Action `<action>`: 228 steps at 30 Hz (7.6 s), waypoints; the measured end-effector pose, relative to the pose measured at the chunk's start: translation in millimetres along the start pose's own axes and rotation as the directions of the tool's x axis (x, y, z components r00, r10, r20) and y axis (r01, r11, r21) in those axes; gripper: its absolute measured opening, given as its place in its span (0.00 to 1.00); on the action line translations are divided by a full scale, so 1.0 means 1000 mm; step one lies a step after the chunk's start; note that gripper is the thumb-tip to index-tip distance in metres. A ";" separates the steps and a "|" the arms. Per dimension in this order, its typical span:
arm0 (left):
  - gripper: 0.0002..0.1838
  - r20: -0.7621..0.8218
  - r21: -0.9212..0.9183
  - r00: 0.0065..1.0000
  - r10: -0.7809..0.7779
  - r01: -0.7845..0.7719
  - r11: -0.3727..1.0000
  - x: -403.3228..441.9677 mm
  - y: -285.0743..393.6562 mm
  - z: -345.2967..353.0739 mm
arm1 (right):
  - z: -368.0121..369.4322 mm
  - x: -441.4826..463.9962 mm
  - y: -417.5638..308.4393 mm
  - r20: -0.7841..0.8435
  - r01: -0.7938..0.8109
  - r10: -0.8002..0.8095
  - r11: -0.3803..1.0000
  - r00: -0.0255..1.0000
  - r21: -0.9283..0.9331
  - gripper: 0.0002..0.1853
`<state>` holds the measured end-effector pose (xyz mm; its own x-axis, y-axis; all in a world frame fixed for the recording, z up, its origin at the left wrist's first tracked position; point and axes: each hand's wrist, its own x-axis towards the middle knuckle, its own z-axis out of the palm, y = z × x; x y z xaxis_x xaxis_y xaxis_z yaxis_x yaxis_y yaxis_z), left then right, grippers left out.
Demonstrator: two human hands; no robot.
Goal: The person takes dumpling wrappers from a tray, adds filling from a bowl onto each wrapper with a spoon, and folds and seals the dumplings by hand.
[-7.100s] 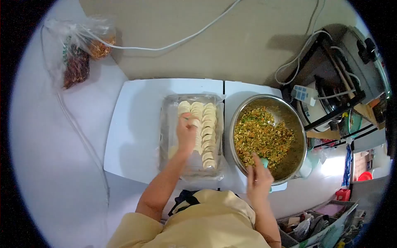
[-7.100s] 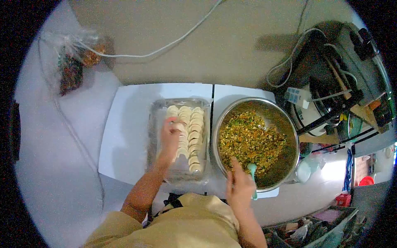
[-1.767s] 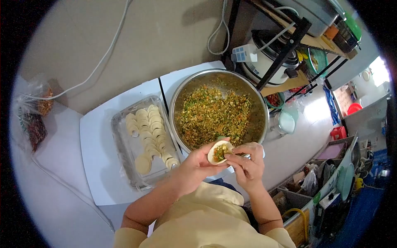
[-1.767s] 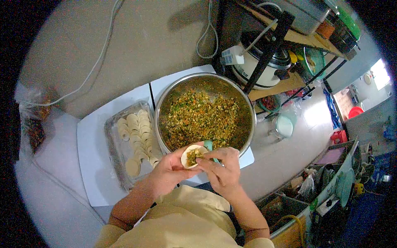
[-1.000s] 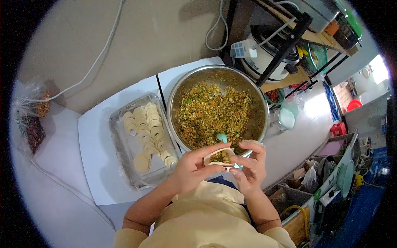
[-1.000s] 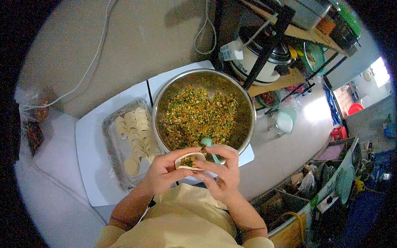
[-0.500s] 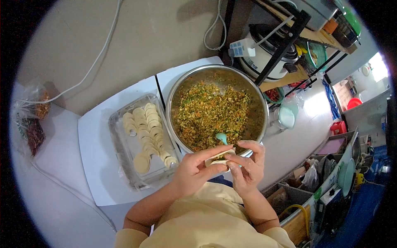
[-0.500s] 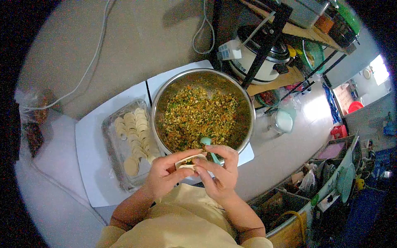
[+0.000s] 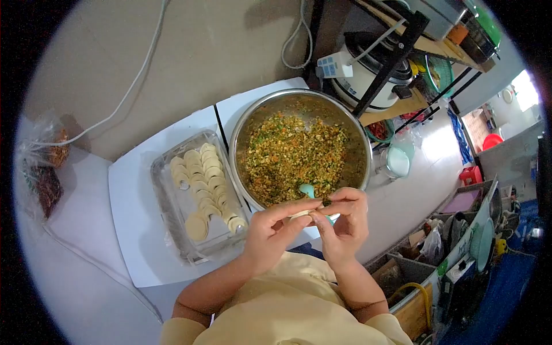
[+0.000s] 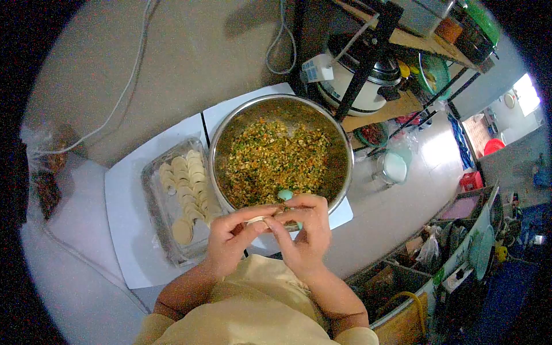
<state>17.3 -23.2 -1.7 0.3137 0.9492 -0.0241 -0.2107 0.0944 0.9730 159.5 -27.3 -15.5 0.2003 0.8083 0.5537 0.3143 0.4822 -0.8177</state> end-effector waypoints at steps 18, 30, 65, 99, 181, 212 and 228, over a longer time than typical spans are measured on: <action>0.33 0.051 -0.163 0.992 -0.112 0.119 0.979 0.010 0.000 -0.004 | 0.001 0.018 0.019 0.195 0.067 -0.061 0.997 0.979 -0.025 0.04; 0.36 0.045 -0.020 0.997 -0.056 0.057 0.998 0.019 -0.008 -0.011 | 0.000 0.031 0.024 0.336 0.274 -0.221 0.954 0.916 -0.118 0.07; 0.18 -0.018 -0.180 0.990 -0.142 0.137 0.974 0.022 0.004 -0.021 | 0.011 -0.002 0.031 0.251 -0.467 0.436 0.510 0.864 0.723 0.18; 0.18 -0.010 -0.232 0.989 -0.145 0.139 0.963 0.017 0.004 -0.012 | 0.020 -0.006 0.015 0.088 -0.378 0.447 0.617 0.890 0.690 0.08; 0.13 0.032 -0.057 0.994 -0.102 0.104 0.993 0.021 -0.023 -0.013 | 0.005 0.028 0.016 0.249 0.236 -0.189 0.956 0.950 -0.176 0.06; 0.09 0.038 0.025 0.993 -0.114 0.114 0.993 0.018 -0.020 -0.013 | 0.002 0.031 0.019 0.318 -0.045 0.046 0.999 0.947 -0.010 0.04; 0.11 0.152 0.038 0.968 -0.200 0.196 0.980 0.020 -0.018 -0.017 | 0.000 0.031 0.019 0.361 -0.030 0.042 0.999 0.932 -0.038 0.03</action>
<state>11.9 -1.4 -23.5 0.4862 0.8545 -0.1830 -0.1100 0.2676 0.9572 172.0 7.3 -14.1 -0.1353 0.8954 0.4243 0.3435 0.4440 -0.8276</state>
